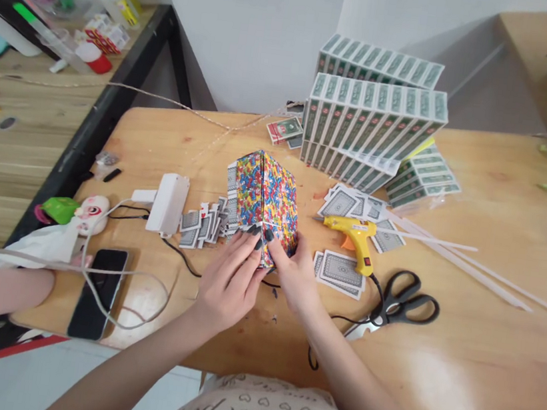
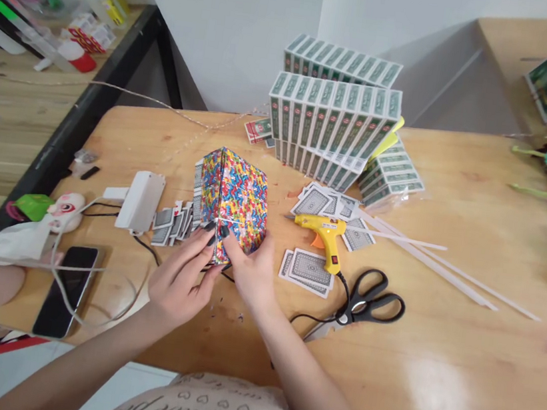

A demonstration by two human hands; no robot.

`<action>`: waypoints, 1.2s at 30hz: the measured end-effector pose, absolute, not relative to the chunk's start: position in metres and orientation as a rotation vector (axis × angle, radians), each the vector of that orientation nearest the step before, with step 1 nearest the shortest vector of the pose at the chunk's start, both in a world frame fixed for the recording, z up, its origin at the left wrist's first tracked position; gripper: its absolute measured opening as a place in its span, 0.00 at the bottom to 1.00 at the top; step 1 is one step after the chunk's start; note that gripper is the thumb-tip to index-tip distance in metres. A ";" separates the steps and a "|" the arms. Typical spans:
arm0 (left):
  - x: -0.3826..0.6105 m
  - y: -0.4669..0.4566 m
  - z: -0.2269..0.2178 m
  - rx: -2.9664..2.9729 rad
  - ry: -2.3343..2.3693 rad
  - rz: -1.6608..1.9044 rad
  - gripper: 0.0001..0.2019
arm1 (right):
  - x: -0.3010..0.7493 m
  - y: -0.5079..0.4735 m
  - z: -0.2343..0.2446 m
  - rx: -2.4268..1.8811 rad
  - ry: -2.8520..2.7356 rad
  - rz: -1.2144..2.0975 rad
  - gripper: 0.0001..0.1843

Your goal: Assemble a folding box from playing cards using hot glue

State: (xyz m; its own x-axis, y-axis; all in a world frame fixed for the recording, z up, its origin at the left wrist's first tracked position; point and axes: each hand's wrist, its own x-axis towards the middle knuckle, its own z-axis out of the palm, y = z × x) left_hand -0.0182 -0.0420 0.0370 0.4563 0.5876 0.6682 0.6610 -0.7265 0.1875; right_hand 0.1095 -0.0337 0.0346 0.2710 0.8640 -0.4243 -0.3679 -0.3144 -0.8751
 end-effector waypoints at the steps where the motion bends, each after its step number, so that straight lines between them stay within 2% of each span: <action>1: -0.018 -0.042 0.037 -2.590 -1.113 -1.124 0.20 | 0.109 -0.034 0.034 -1.382 -0.505 1.329 0.30; 12: -0.014 -0.044 0.044 -2.559 -1.106 -1.074 0.18 | 0.108 -0.035 0.031 -1.392 -0.525 1.295 0.36; 23: -0.009 -0.046 0.054 -2.569 -1.147 -0.944 0.16 | 0.110 -0.035 0.034 -1.406 -0.547 1.289 0.31; 36: -0.004 -0.046 0.059 -2.596 -1.174 -0.924 0.14 | 0.117 -0.034 0.038 -1.430 -0.545 1.346 0.32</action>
State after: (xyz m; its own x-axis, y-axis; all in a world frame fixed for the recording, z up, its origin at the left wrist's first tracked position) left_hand -0.0043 -0.0459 0.0592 0.5050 0.6306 0.5894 0.7208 -0.6837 0.1139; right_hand 0.1165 -0.0345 0.0384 0.2633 0.8617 -0.4338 -0.3173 -0.3473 -0.8824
